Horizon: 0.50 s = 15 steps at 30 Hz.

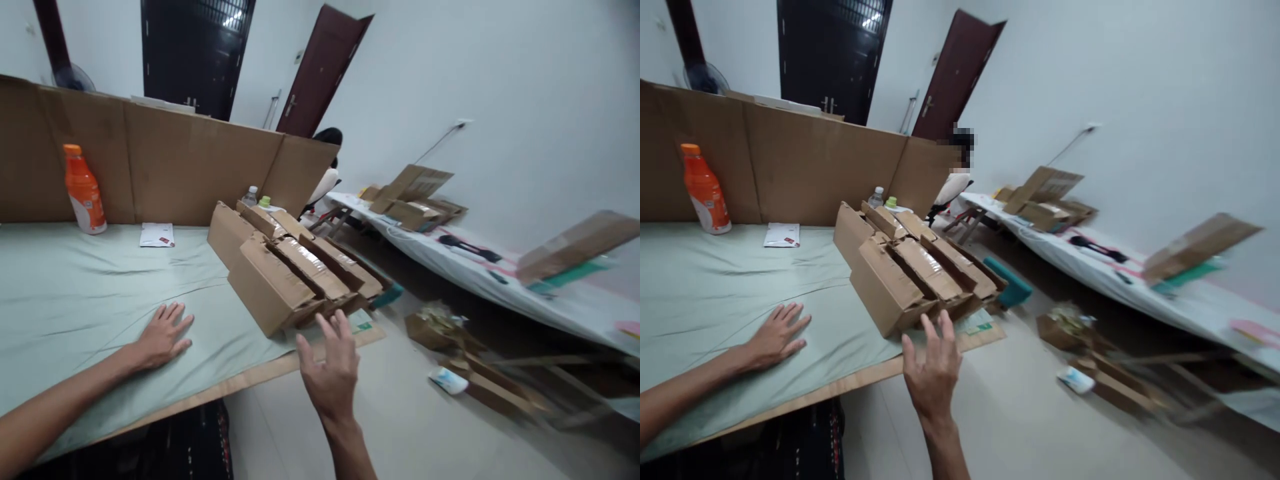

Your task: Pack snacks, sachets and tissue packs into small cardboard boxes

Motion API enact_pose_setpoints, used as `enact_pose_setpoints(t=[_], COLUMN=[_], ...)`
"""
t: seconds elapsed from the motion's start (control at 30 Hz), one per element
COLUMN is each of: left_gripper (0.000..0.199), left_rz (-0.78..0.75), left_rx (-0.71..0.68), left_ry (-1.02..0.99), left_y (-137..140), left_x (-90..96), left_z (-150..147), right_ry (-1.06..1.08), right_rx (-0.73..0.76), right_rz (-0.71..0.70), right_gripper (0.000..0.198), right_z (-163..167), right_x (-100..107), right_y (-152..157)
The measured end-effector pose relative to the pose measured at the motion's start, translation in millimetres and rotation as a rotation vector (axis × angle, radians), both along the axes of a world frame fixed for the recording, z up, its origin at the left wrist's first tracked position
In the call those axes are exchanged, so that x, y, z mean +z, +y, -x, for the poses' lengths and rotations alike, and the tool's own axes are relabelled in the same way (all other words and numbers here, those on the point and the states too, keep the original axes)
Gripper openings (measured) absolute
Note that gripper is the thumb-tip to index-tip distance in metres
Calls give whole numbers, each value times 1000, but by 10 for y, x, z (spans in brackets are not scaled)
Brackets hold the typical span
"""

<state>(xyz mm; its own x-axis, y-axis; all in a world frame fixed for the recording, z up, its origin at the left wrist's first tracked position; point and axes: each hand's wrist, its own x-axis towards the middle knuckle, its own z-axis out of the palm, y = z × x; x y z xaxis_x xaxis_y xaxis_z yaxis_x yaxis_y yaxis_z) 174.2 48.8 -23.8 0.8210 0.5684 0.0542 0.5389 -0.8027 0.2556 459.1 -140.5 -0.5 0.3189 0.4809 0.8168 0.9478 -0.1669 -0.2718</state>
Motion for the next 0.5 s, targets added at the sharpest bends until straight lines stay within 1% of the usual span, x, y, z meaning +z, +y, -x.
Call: enact_pose_setpoints(t=[0.07, 0.1, 0.13, 0.2, 0.23, 0.3, 0.37, 0.43, 0.5], left_gripper=[57, 59, 61, 63, 63, 66, 65, 59, 54], left_rz=[1, 6, 11, 22, 26, 30, 32, 33, 19], left_rx=[-18, -27, -37, -54, -62, -75, -88, -74, 24], left_ry=[44, 60, 71, 83, 86, 91, 97, 102, 107], left_y=[-242, -380, -521, -786, -900, -1080, -1178, -1176, -1078], left_x=[-32, -44, -54, -70, -77, -86, -81, -57, -20], left_z=[272, 359, 418, 474, 485, 504, 555, 677, 902], right_ry=[-46, -58, -60, -42, -29, -24, -43, -77, -111], right_rx=[109, 187, 265, 370, 386, 368, 346, 348, 339], right_rz=[14, 50, 105, 257, 340, 508, 633, 696, 728], right_gripper=[31, 25, 23, 26, 30, 38, 42, 44, 47], right_z=[248, 385, 523, 786, 902, 1084, 1190, 1221, 1197], right_x=[-66, -121, -189, -353, -441, -609, -741, -829, -888], right_y=[-42, -22, 25, 180, 272, 441, 536, 531, 443])
